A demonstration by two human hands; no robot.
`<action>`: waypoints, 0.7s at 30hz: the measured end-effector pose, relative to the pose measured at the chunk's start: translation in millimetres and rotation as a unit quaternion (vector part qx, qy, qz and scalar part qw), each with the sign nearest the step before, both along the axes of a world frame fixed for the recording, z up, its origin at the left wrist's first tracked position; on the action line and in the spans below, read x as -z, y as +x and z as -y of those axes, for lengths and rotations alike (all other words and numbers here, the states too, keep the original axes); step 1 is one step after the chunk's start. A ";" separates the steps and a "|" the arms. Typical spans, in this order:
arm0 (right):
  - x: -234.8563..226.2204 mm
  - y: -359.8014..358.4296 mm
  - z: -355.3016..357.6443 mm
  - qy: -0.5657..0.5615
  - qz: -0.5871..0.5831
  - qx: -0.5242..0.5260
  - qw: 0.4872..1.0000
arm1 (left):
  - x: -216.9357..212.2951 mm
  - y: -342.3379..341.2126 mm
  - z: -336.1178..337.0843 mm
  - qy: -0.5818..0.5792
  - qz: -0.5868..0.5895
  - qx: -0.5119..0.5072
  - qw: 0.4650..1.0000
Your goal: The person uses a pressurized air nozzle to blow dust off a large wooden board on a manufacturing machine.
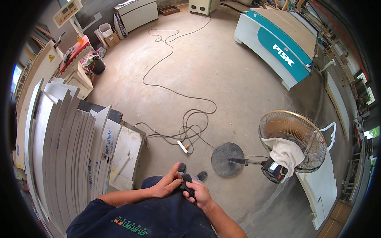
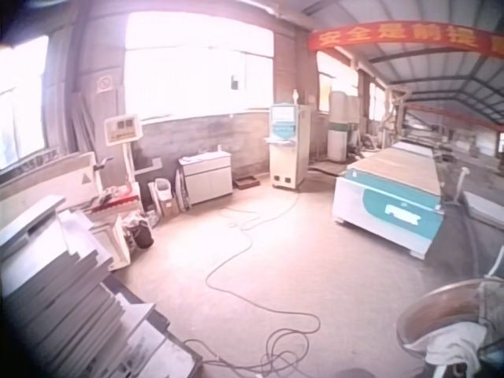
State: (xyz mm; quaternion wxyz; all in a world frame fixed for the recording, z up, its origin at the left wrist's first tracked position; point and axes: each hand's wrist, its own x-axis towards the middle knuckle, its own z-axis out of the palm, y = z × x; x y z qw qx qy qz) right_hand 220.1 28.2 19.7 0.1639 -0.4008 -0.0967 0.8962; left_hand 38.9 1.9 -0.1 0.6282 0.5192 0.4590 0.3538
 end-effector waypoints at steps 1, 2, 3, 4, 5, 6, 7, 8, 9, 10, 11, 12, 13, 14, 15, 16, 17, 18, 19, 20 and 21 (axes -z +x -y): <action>2.7 -1.9 1.0 0.000 0.004 0.006 1.000 | -0.9 0.5 0.4 0.014 -0.018 0.010 1.000; 3.9 -3.2 2.0 -0.001 0.008 0.011 1.000 | -1.4 0.6 1.3 0.023 -0.030 0.015 0.999; 1.4 -3.8 -0.1 -0.003 0.024 -0.002 1.000 | -2.1 0.3 1.4 0.033 -0.042 0.018 0.998; -2.8 -4.8 -2.8 -0.005 0.039 -0.014 0.999 | -2.6 -0.4 2.0 0.042 -0.054 0.022 0.997; -5.3 -5.9 -4.6 -0.008 0.055 -0.026 0.998 | -2.8 -1.4 3.8 0.061 -0.074 0.019 0.995; -0.1 -5.6 -6.2 -0.021 0.055 -0.040 0.998 | -2.7 -2.3 1.5 0.085 -0.095 0.019 0.992; 7.8 -4.4 -5.5 -0.030 0.057 -0.053 0.996 | -2.8 -2.9 -1.2 0.113 -0.113 0.017 0.987; 12.8 -3.4 -4.7 -0.039 0.060 -0.067 0.995 | -0.9 -5.7 -2.2 0.112 -0.097 0.028 0.989; 11.2 -2.9 -8.2 -0.048 0.060 -0.097 0.992 | 4.5 -8.9 -2.9 0.112 -0.079 0.038 0.990; 16.0 -2.2 -10.0 -0.020 0.070 -0.139 0.988 | 7.8 -11.5 -4.3 0.116 -0.061 0.049 0.990; 21.7 -3.6 -6.5 -0.019 0.065 -0.143 0.987 | 7.4 -12.0 -1.8 0.115 -0.059 0.068 0.989; 27.0 -7.1 -6.1 -0.013 0.062 -0.144 0.988 | 7.7 -11.9 -0.9 0.121 -0.058 0.089 0.987; 16.7 -14.4 -5.7 0.020 0.100 -0.137 0.985 | 8.3 -13.1 -0.9 0.137 -0.044 0.095 0.985; 6.1 -20.7 -5.4 0.053 0.138 -0.128 0.981 | 11.2 -13.5 -1.7 0.137 -0.059 0.086 0.985; 17.6 -21.3 -4.6 0.069 0.133 -0.107 0.983 | 8.4 -10.5 -7.4 0.137 -0.065 0.080 0.985; 16.3 -27.0 -4.0 0.069 0.122 -0.094 0.986 | 7.8 -9.7 -4.7 0.117 -0.071 0.070 0.988; 11.9 -28.7 -5.9 0.055 0.128 -0.088 0.986 | 12.7 -9.3 -4.5 0.128 -0.089 0.070 0.985; 22.7 -31.3 -6.3 0.042 0.130 -0.063 0.989 | 17.5 -8.8 -9.4 0.148 -0.108 0.069 0.981; 29.7 -37.6 -7.1 0.017 0.160 -0.040 0.986 | 21.3 -8.7 -12.7 0.163 -0.126 0.069 0.976; 35.6 -41.6 -8.9 -0.007 0.190 -0.016 0.982 | 22.6 -8.8 -15.9 0.170 -0.150 0.077 0.971; 45.9 -41.4 -10.0 -0.010 0.181 -0.013 0.983 | 23.4 -10.1 -19.3 0.177 -0.174 0.084 0.965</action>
